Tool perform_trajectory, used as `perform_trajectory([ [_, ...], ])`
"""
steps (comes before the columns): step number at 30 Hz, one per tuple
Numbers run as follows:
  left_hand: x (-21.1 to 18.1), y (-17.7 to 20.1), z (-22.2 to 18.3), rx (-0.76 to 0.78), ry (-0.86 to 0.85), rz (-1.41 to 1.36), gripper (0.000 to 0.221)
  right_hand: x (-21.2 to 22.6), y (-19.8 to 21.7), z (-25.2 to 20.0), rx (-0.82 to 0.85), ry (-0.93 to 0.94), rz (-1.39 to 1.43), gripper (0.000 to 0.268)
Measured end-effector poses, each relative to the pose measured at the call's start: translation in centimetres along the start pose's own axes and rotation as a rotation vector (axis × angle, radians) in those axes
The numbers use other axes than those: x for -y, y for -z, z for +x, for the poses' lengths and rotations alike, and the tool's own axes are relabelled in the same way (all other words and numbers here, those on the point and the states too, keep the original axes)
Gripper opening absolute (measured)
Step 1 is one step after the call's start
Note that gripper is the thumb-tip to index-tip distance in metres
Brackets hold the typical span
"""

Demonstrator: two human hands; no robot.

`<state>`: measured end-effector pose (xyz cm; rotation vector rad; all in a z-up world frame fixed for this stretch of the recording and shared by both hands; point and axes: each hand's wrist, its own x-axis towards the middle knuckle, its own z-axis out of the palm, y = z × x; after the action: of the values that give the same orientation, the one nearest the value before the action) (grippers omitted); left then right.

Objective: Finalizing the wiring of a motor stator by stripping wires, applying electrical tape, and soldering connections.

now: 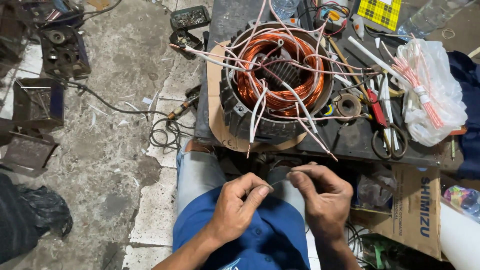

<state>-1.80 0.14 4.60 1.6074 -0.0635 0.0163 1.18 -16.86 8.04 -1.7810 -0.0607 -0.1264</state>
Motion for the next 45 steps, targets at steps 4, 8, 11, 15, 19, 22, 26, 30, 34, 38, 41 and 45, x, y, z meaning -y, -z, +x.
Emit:
perform_trajectory([
  [4, 0.7, 0.0, -0.3, 0.008, -0.005, -0.007, 0.02, -0.2, 1.6, -0.2, -0.187, -0.041, 0.06, 0.009],
  [8, 1.4, 0.1, -0.7, -0.054, 0.031, -0.154, 0.022, -2.1, 2.9, 0.3, -0.438, 0.031, 0.117, 0.013],
  [11, 0.9, 0.0, -0.6, -0.078, 0.013, -0.178, 0.022, -0.9, 1.8, -0.4, -0.244, -0.173, 0.083, 0.018],
  [15, 0.4, -0.5, -0.4, -0.035, 0.006, -0.179, 0.019, -1.8, -0.2, -1.4, 0.031, -0.034, -0.029, 0.022],
  [19, 0.3, -0.7, -0.4, 0.008, -0.019, -0.139, 0.017, -0.9, -1.5, -1.6, 0.111, 0.012, -0.041, 0.014],
  [22, 0.3, -0.6, -0.3, 0.016, -0.017, -0.119, 0.019, -0.6, -1.2, -1.2, 0.086, 0.064, -0.029, 0.012],
  [26, 0.6, -0.4, -0.3, 0.021, 0.022, -0.131, 0.018, 0.2, -0.2, -0.5, 0.023, 0.079, -0.06, 0.016],
  [30, 0.5, -0.1, -0.2, 0.019, 0.02, -0.12, 0.022, -0.9, 0.8, -0.4, 0.037, 0.094, -0.06, 0.013],
  [34, 0.9, 1.2, 1.0, -0.057, -0.053, -0.145, 0.028, -0.4, 1.2, -0.5, -0.047, 0.056, -0.05, 0.017],
  [38, -0.9, 4.1, 5.0, -0.407, -0.175, -0.093, 0.021, -0.2, 1.2, -1.3, -0.08, 0.02, -0.05, 0.018],
  [41, -2.2, 6.6, 9.5, -0.545, -0.2, -0.198, 0.027, 0.5, 1.0, -1.7, -0.011, 0.109, -0.039, 0.016],
  [45, -4.0, 8.4, 14.3, -0.574, -0.216, -0.257, 0.043, -0.2, 0.8, -2.1, -0.017, 0.161, 0.006, 0.01],
])
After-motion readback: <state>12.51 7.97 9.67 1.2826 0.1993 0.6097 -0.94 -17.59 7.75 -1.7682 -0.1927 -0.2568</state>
